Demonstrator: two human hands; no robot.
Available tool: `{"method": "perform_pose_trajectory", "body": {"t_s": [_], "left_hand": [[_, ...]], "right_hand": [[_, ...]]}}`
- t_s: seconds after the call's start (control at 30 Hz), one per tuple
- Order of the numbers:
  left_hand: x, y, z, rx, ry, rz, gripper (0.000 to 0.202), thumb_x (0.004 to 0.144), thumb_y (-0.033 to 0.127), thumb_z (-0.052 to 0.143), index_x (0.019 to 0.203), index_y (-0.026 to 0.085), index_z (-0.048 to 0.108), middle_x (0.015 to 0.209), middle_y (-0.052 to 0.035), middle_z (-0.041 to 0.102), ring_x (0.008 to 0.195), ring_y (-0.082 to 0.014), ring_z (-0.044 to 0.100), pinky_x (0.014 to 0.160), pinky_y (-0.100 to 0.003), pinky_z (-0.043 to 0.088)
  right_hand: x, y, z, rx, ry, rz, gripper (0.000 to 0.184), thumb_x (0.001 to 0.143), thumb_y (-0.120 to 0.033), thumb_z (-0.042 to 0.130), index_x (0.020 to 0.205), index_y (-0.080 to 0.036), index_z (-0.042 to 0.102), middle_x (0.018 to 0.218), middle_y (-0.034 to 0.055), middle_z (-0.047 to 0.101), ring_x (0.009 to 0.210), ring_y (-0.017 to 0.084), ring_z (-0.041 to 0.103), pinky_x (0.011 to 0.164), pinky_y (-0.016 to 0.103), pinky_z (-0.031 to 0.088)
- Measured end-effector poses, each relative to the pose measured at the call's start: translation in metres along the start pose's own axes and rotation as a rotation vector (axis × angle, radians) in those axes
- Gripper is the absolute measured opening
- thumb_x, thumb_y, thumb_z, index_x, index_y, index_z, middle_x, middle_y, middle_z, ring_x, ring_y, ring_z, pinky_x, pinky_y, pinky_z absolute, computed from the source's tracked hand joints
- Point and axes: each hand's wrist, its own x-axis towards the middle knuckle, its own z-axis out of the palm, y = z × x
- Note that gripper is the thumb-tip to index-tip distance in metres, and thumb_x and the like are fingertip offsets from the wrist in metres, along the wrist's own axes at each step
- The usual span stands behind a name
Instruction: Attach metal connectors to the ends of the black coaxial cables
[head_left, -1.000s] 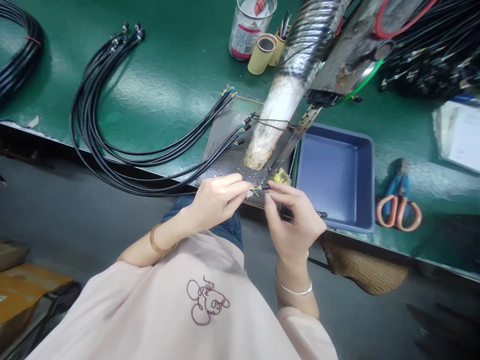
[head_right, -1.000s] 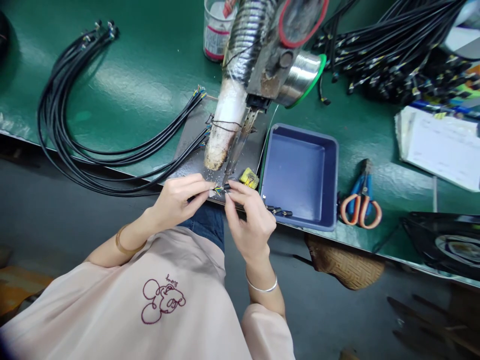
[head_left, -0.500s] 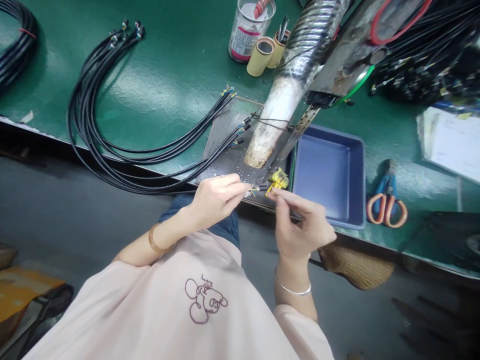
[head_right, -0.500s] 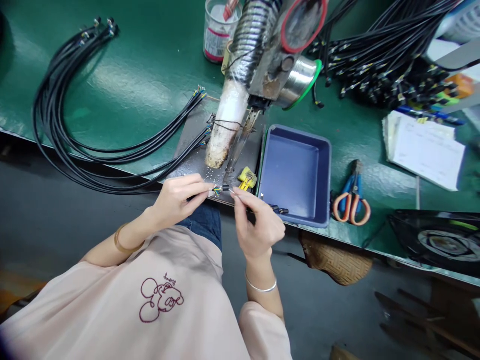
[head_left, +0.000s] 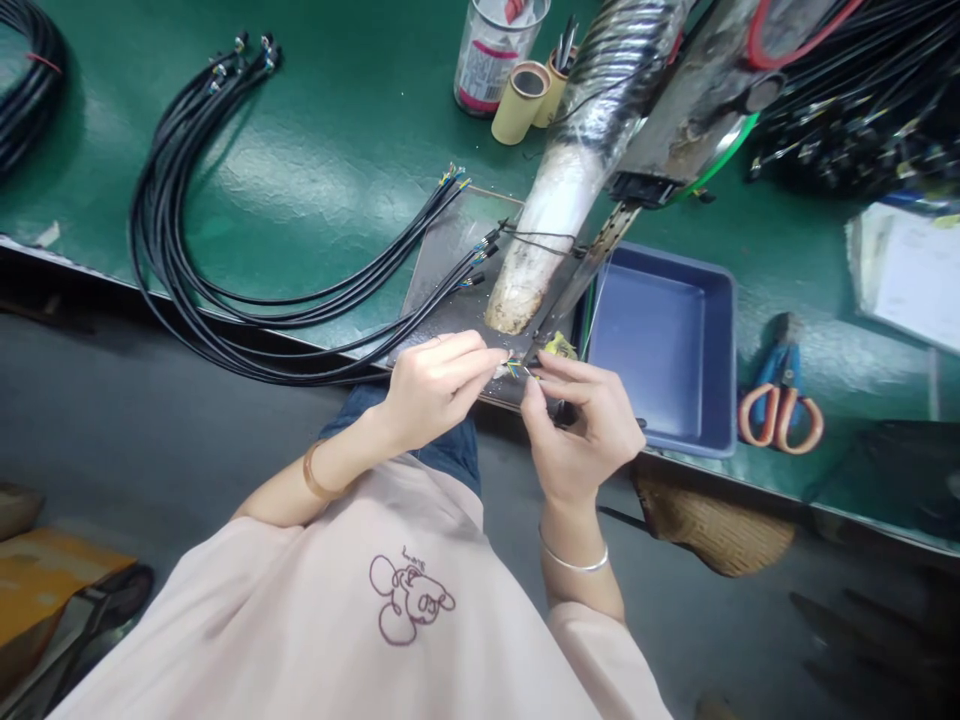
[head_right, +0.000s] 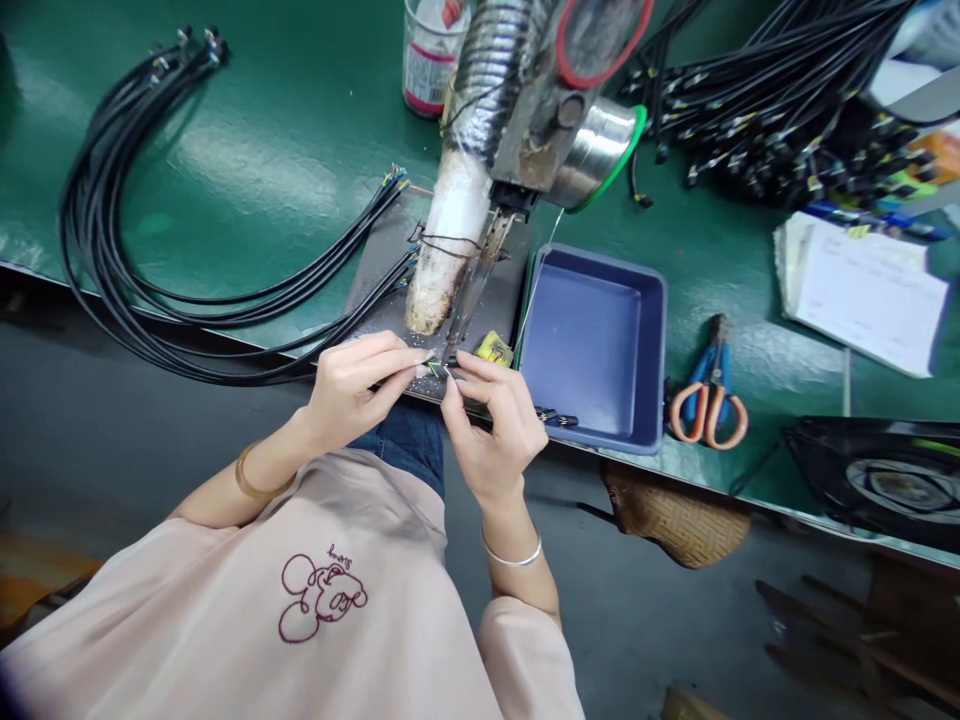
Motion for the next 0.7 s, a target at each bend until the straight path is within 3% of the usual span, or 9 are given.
{"method": "perform_pose_trajectory", "body": {"t_s": [0.27,0.5,0.6,0.7], "left_hand": [[0.002,-0.001,0.001,-0.175,0.019,-0.052,0.015,0.096,0.013,0.057,0.093,0.012,0.072,0.079,-0.0054,0.073,0.071,-0.0109,0.067,0.069,-0.020,0.053],[-0.003,0.003,-0.001,-0.365,-0.109,-0.281,0.012,0.091,0.006,0.059,0.088,0.011,0.070,0.076,-0.0019,0.074,0.062,-0.0086,0.064,0.062,-0.017,0.049],[-0.005,0.004,-0.001,-0.358,-0.104,-0.278,0.011,0.091,0.008,0.060,0.087,0.011,0.070,0.074,-0.0015,0.074,0.061,-0.0085,0.063,0.061,-0.017,0.048],[-0.006,0.004,0.001,-0.335,-0.080,-0.259,0.009,0.091,0.008,0.061,0.092,0.010,0.070,0.085,-0.0055,0.077,0.070,-0.0106,0.069,0.066,-0.018,0.052]], "right_hand": [[-0.004,0.000,0.001,0.146,0.000,0.133,0.014,0.083,-0.010,0.072,0.083,-0.021,0.063,0.101,0.0029,0.077,0.086,0.016,0.075,0.076,0.032,0.064],[-0.010,0.001,-0.002,0.164,-0.084,0.298,0.010,0.086,-0.014,0.071,0.081,-0.020,0.064,0.094,0.0027,0.077,0.080,0.017,0.075,0.068,0.030,0.061],[-0.010,0.002,-0.002,0.141,-0.069,0.251,0.011,0.085,-0.013,0.072,0.081,-0.020,0.065,0.093,0.0026,0.077,0.084,0.017,0.075,0.072,0.031,0.061],[-0.006,0.002,-0.001,0.103,-0.050,0.162,0.013,0.084,-0.010,0.072,0.082,-0.021,0.065,0.090,0.0017,0.076,0.086,0.017,0.075,0.075,0.031,0.061]]}}
